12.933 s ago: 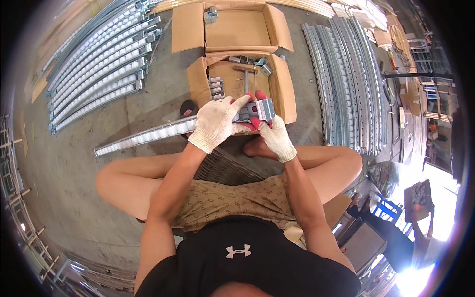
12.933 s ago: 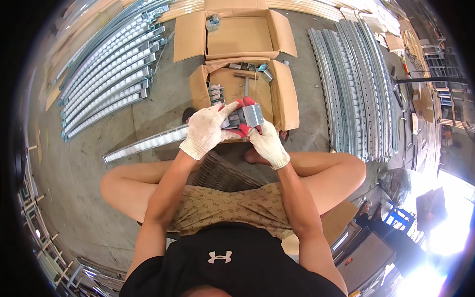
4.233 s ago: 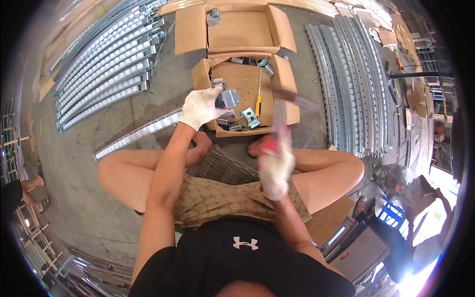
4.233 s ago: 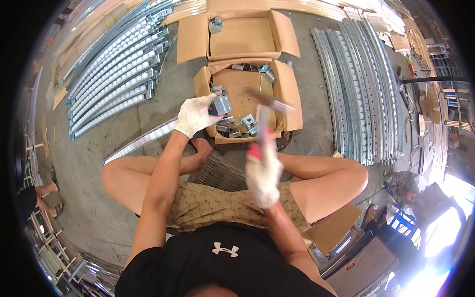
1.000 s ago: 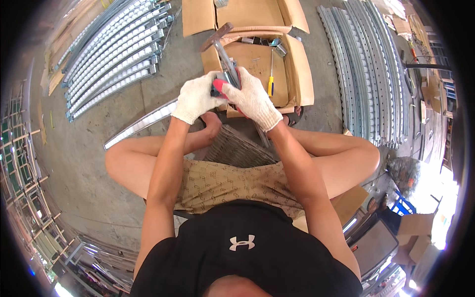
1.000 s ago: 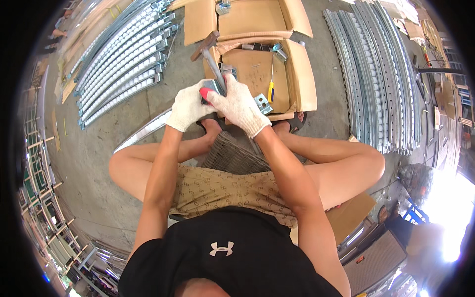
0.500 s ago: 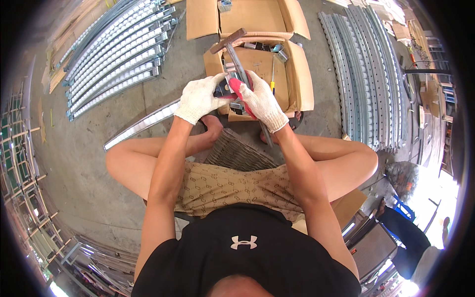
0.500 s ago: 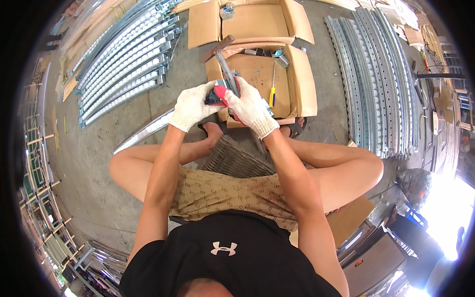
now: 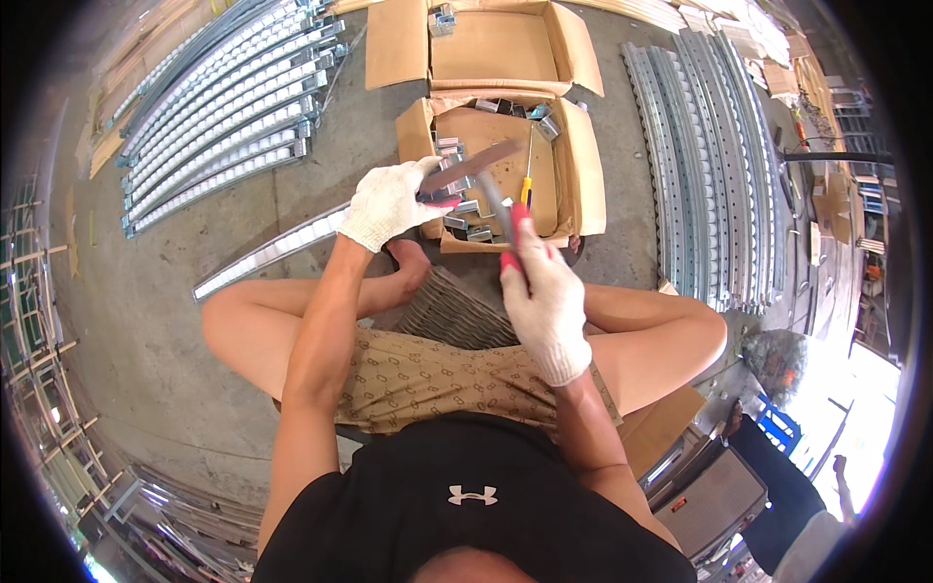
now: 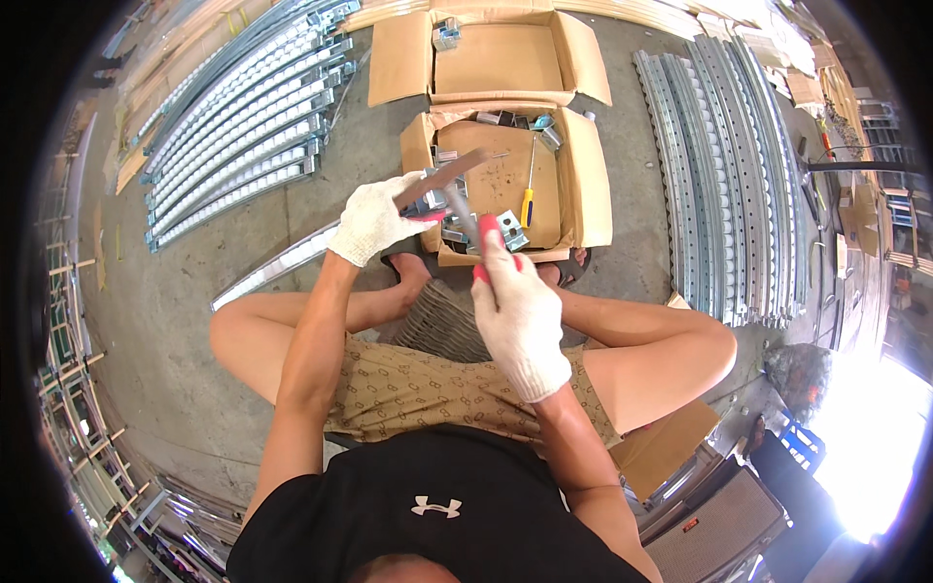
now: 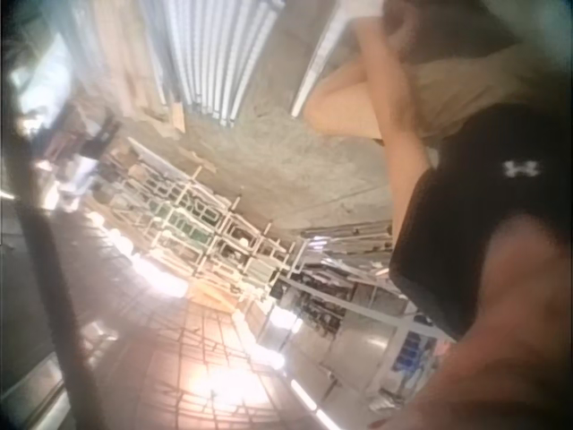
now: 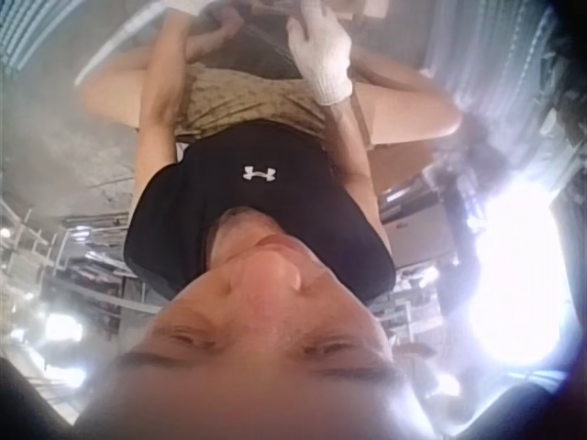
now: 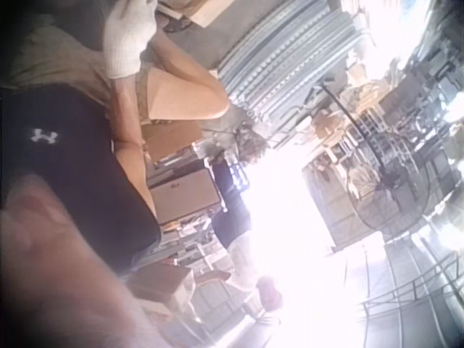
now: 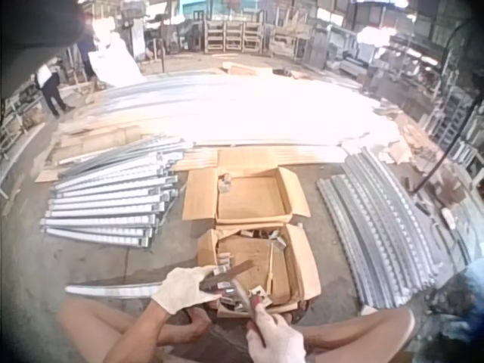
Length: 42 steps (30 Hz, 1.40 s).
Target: The person assembles metal brackets onto a long metal rail by placing the bracket into a slot and using a hammer to secure a pin or fastener.
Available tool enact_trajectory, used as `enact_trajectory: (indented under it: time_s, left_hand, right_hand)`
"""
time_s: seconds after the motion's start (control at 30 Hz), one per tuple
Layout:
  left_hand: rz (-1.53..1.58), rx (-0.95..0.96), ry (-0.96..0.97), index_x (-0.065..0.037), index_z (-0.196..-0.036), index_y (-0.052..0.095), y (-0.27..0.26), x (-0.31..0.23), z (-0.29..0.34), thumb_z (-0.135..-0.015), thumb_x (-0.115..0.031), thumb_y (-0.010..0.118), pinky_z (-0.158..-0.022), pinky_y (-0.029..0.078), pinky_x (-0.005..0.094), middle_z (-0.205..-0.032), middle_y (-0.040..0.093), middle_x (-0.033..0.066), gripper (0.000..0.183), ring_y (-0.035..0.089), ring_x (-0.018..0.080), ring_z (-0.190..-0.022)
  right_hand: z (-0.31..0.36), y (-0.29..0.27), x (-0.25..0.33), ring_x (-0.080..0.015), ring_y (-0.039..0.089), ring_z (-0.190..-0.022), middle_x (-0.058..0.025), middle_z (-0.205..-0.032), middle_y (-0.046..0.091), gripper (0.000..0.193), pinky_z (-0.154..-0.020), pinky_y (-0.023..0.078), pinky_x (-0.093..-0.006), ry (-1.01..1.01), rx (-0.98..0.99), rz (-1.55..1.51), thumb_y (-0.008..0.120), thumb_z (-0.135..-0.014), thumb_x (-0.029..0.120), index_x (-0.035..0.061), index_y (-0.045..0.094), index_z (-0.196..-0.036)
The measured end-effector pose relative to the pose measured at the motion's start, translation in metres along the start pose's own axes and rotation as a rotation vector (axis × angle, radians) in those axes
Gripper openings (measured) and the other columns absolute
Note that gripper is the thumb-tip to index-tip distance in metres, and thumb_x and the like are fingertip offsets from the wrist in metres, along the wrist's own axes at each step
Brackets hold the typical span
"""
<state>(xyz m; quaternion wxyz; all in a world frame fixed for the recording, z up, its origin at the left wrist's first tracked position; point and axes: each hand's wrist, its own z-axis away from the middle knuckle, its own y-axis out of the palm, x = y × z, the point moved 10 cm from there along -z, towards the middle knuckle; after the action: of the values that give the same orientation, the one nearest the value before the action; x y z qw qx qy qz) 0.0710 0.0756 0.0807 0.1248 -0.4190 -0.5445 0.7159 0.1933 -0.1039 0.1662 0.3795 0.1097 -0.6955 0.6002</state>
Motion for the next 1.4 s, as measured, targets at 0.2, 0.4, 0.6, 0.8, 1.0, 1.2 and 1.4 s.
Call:
enact_trajectory:
  time_s: [0.2,0.4,0.6,0.8,1.0,1.2,1.4]
  left_hand:
    - [-0.033,-0.004,0.021,-0.010,-0.131,0.066,0.007,0.007,0.003,-0.083,-0.056,0.078,-0.081,0.058,0.0461,-0.103,0.076,0.0164,0.068,0.074,0.0349,-0.093]
    - [0.072,-0.050,-0.002,-0.012,-0.128,0.069,-0.004,0.004,0.005,-0.082,-0.052,0.081,-0.080,0.059,0.0463,-0.103,0.076,0.0179,0.062,0.073,0.0388,-0.092]
    - [0.057,-0.106,0.052,-0.006,-0.126,0.070,-0.004,0.012,0.011,-0.083,-0.046,0.081,-0.082,0.059,0.0459,-0.104,0.076,0.0188,0.060,0.073,0.0388,-0.094]
    - [-0.002,-0.106,0.114,-0.004,-0.124,0.067,-0.002,0.012,0.010,-0.083,-0.045,0.081,-0.081,0.058,0.0465,-0.102,0.076,0.0173,0.060,0.073,0.0378,-0.092]
    - [0.054,-0.082,0.062,-0.006,-0.126,0.067,0.009,0.029,0.012,-0.082,-0.044,0.082,-0.081,0.058,0.0459,-0.103,0.075,0.0177,0.060,0.073,0.0377,-0.093]
    - [0.034,-0.011,0.049,-0.005,-0.127,0.067,0.018,0.031,0.007,-0.080,-0.044,0.083,-0.085,0.058,0.0446,-0.112,0.074,0.0175,0.063,0.072,0.0372,-0.098]
    - [0.040,0.023,-0.018,-0.009,-0.127,0.068,0.023,0.040,0.008,-0.080,-0.042,0.082,-0.088,0.058,0.0466,-0.111,0.074,0.0179,0.059,0.072,0.0377,-0.100]
  right_hand:
    - [-0.004,-0.007,0.009,-0.0390,0.069,-0.084,-0.0198,-0.103,0.068,0.053,-0.077,0.057,-0.0426,0.000,0.064,-0.146,0.063,-0.098,0.007,0.0073,0.054,-0.150]
    - [-0.004,0.015,-0.003,-0.0209,0.072,-0.093,-0.0237,-0.111,0.073,0.053,-0.084,0.055,-0.0312,0.030,0.129,-0.090,0.060,-0.101,0.004,0.0011,0.050,-0.153]
    - [0.005,0.007,-0.026,-0.0089,0.054,-0.075,-0.0005,-0.086,0.061,0.056,-0.069,0.051,-0.0261,0.345,0.057,-0.575,0.056,-0.104,0.004,0.0115,0.048,-0.158]
    - [0.003,0.074,-0.061,-0.0123,0.058,-0.070,-0.0207,-0.082,0.067,0.053,-0.070,0.053,-0.0302,0.254,0.272,-0.457,0.059,-0.102,0.005,0.0054,0.049,-0.154]
    - [-0.002,0.001,-0.042,-0.0078,0.054,-0.075,-0.0111,-0.086,0.064,0.058,-0.070,0.052,-0.0267,0.345,-0.044,-0.638,0.056,-0.103,-0.001,0.0082,0.045,-0.159]
    - [-0.010,0.068,-0.058,-0.0202,0.070,-0.080,-0.0205,-0.095,0.076,0.053,-0.078,0.054,-0.0315,0.237,0.282,-0.268,0.062,-0.100,0.004,0.0054,0.053,-0.152]
    - [-0.010,0.017,-0.049,-0.0159,0.065,-0.078,-0.0172,-0.093,0.071,0.049,-0.076,0.055,-0.0295,0.270,-0.143,-0.715,0.053,-0.100,-0.001,0.0018,0.054,-0.150]
